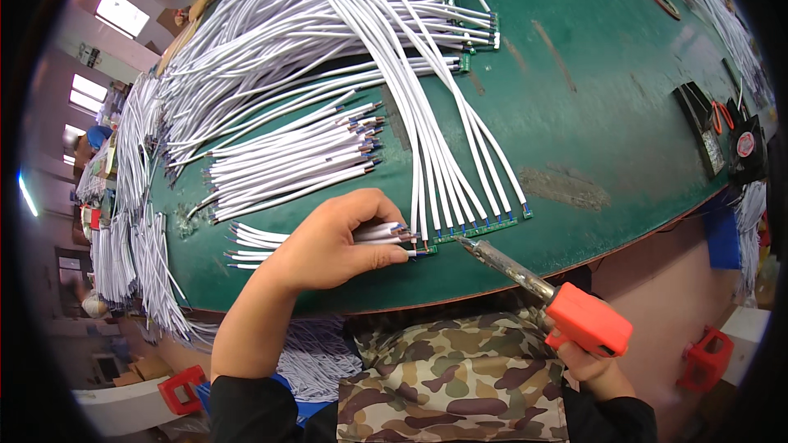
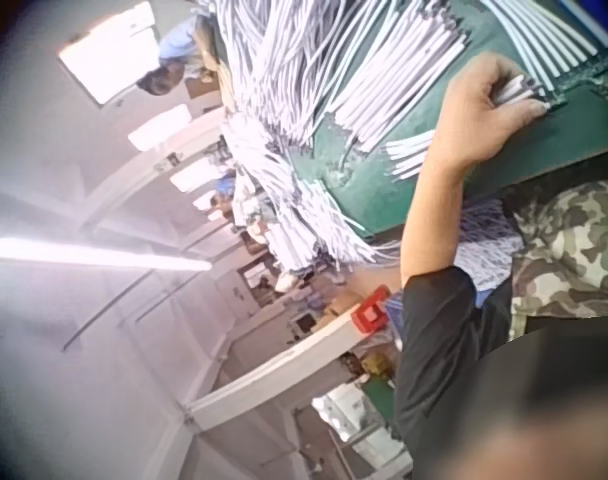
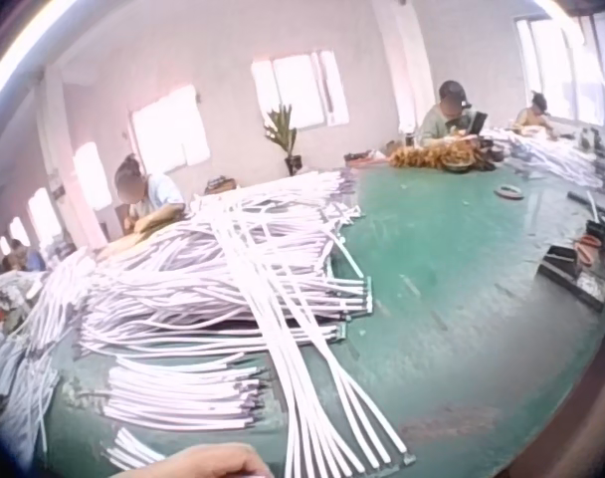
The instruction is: The person solders white cables to small circuit boards with a soldering iron.
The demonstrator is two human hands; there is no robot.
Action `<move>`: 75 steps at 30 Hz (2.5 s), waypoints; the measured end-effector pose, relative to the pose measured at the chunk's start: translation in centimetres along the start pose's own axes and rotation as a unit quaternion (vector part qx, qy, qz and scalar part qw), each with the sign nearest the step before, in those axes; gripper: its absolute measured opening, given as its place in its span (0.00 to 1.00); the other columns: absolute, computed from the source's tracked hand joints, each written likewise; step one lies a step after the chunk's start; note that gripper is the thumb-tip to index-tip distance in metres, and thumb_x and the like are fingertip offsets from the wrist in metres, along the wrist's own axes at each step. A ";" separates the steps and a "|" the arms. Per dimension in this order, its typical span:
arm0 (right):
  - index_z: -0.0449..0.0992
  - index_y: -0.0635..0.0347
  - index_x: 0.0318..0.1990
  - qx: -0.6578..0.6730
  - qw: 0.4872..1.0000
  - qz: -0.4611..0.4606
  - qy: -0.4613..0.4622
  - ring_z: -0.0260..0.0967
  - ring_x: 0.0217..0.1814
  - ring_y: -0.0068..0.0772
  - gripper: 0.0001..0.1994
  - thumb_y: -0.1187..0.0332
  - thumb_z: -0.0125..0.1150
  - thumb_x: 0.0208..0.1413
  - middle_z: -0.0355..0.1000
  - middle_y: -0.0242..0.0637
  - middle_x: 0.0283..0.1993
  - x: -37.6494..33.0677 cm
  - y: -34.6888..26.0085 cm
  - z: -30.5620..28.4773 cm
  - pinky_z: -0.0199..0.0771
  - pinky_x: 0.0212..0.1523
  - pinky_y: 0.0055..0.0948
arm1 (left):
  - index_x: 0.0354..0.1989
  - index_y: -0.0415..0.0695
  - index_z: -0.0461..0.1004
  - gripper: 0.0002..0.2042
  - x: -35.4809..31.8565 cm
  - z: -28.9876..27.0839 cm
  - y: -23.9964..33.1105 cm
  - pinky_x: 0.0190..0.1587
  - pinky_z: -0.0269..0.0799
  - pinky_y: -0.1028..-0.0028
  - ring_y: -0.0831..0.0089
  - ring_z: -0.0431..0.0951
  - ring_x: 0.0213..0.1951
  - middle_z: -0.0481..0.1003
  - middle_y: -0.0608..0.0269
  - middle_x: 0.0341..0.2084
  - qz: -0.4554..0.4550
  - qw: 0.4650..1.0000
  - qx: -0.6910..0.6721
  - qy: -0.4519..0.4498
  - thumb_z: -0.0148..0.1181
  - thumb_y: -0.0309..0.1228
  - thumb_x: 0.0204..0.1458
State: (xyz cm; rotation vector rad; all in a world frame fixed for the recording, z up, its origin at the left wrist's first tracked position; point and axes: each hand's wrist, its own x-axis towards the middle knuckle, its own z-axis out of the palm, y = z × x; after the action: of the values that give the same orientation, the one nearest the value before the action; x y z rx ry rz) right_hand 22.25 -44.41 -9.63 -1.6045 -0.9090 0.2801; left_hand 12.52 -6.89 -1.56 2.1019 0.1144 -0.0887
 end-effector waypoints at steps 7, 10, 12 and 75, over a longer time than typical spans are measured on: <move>0.79 0.59 0.33 0.017 1.000 0.001 0.017 0.72 0.25 0.40 0.09 0.65 0.69 0.48 0.74 0.35 0.30 -0.2 0.2 0.1 0.71 0.27 0.33 | 0.39 0.41 0.73 0.12 0.8 -0.2 -0.6 0.37 0.69 0.83 0.87 0.73 0.35 0.76 0.72 0.33 -0.126 0.983 -0.134 -0.024 0.74 0.23 0.54; 0.79 0.59 0.33 0.011 1.000 -0.006 0.008 0.72 0.26 0.40 0.09 0.65 0.69 0.48 0.75 0.35 0.31 -0.2 0.3 -0.1 0.71 0.27 0.33 | 0.39 0.40 0.73 0.12 1.0 -0.1 -0.3 0.35 0.69 0.83 0.87 0.73 0.34 0.76 0.71 0.32 -0.150 0.981 -0.122 -0.014 0.73 0.24 0.55; 0.79 0.59 0.33 0.005 1.000 -0.005 0.006 0.72 0.26 0.40 0.09 0.65 0.69 0.48 0.75 0.36 0.32 -0.1 0.3 -0.2 0.71 0.27 0.33 | 0.39 0.40 0.73 0.11 0.9 0.0 0.2 0.35 0.69 0.83 0.87 0.73 0.34 0.76 0.71 0.32 -0.161 0.981 -0.111 -0.011 0.73 0.24 0.55; 0.80 0.57 0.34 -0.083 0.994 -0.066 0.012 0.74 0.27 0.43 0.06 0.65 0.64 0.53 0.77 0.35 0.33 0.3 0.7 1.0 0.73 0.29 0.38 | 0.43 0.43 0.80 0.19 0.5 2.9 1.1 0.37 0.73 0.63 0.59 0.74 0.35 0.73 0.62 0.33 0.174 0.940 0.292 0.009 0.67 0.19 0.37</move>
State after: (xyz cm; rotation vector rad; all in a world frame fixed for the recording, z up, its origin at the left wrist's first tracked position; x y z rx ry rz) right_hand 22.08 -43.50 -10.50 -1.6870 -1.0384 0.0942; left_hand 13.09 -9.94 -2.12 2.6820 -0.3119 0.1252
